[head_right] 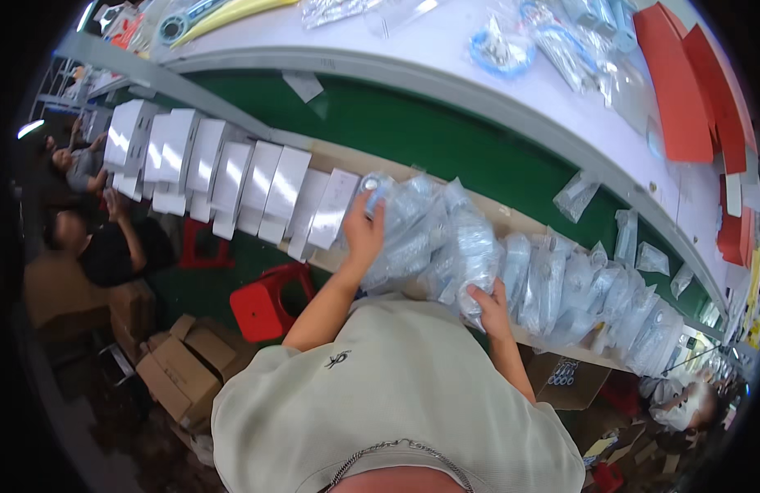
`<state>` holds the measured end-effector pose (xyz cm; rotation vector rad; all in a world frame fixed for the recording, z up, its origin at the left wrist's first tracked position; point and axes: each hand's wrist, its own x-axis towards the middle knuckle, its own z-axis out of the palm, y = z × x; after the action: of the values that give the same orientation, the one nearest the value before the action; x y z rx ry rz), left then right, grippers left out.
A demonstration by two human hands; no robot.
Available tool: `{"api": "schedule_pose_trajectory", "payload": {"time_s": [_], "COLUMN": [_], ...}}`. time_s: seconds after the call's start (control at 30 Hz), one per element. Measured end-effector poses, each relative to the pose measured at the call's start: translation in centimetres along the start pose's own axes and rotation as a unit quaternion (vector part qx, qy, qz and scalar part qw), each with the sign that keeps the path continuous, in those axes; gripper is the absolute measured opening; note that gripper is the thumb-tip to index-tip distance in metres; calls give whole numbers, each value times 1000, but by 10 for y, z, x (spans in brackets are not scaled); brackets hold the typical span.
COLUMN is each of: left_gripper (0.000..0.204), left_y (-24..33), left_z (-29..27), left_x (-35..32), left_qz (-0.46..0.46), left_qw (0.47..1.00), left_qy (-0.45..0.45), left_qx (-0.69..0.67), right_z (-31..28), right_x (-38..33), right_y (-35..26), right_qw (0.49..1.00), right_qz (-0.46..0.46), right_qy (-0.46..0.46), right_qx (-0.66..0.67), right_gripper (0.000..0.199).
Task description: The person packs products at a workstation by inserting wrapped devices and paper manuals into cardboard boxes by hand.
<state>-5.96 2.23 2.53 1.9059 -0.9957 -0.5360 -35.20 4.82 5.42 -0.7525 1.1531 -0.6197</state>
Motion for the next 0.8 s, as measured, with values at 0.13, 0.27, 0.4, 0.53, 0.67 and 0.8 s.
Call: {"api": "schedule_pose_trajectory", "payload": {"time_s": [0.13, 0.27, 0.4, 0.53, 0.67, 0.8], "left_gripper": [42, 55, 66, 73, 70, 76], "left_y": [-27, -51, -120, -122, -20, 40], "left_z": [-5, -38, -103, -125, -114, -73], "left_x": [-46, 8, 91, 107, 74, 21], "left_qz": [164, 188, -26, 34, 147, 98], "left_qw": [984, 960, 898, 865, 922, 975], "left_qy": [-20, 135, 139, 92, 48, -200], "left_qx": [74, 157, 417, 492, 354, -8], "right_z": [-42, -50, -54, -53, -35, 2], "right_x": [-22, -50, -65, -66, -69, -61], "right_y": [24, 22, 18, 36, 52, 40], "right_qw": [999, 996, 986, 983, 970, 979], "right_qz": [-37, -67, -143, -171, -219, -181], "right_qy": [-3, 64, 65, 41, 103, 80], "right_qx": [13, 14, -50, -43, -27, 46], "right_gripper": [39, 39, 45, 45, 48, 54]}}
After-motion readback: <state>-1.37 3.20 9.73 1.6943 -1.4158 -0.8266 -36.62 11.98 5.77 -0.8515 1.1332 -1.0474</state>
